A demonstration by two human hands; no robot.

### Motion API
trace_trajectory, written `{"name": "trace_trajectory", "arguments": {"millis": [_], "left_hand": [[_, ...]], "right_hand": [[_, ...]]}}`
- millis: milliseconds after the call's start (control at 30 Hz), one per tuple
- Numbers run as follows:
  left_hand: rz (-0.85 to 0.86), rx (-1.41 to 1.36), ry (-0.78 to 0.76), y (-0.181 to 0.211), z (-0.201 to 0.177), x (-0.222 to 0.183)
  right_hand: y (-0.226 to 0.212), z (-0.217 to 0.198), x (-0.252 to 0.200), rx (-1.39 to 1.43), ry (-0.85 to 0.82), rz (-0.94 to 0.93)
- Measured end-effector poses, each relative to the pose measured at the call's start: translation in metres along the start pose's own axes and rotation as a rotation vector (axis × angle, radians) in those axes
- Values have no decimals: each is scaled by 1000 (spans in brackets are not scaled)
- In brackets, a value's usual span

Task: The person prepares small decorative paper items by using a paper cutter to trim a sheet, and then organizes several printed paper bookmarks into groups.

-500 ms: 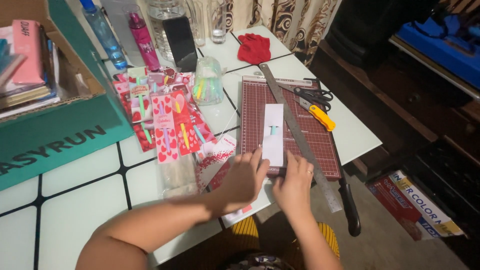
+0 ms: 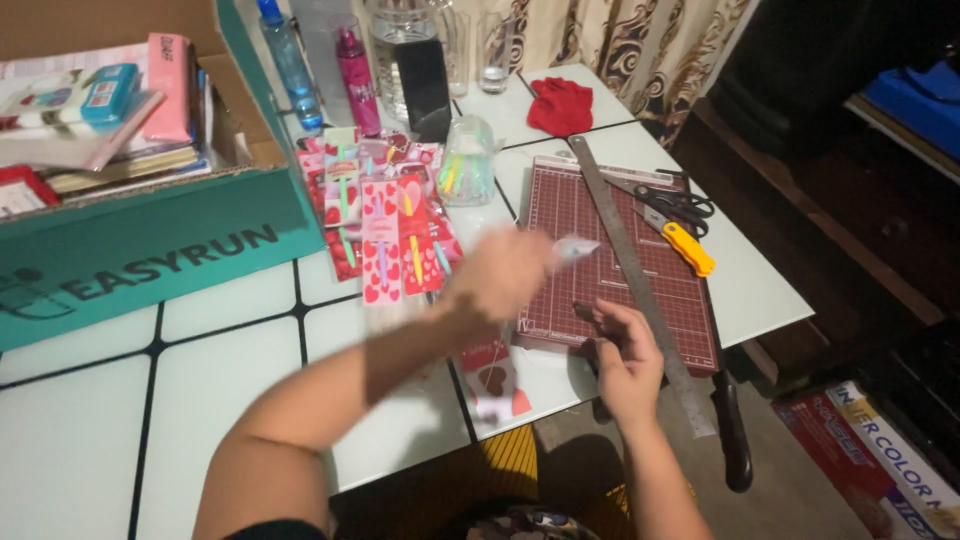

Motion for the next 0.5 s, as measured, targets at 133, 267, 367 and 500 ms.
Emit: {"name": "trace_trajectory", "arguments": {"millis": [133,267,367,500], "left_hand": [[-216,-25,-80,-83,-82,47],[-420,30,-333,-139,-120,71],[-436,205,-539,-187,-86,53],[-471,195,-588,-189,-16,7]], "right_hand": [[4,8,-12,-7,-7,13],[16,17,-15,-231,-69,-290],[23,22,-16,-369,-70,-376],[40,24,-15,-439,-42,-431]]}}
Point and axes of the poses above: each hand's wrist, its own x-axis towards the middle knuckle, its own z-axis out of the palm, y = z × x, the point moved 1 cm from there along x, towards the middle knuckle, and after that the axes turned 13 degrees about z, right-handed, at the moved point
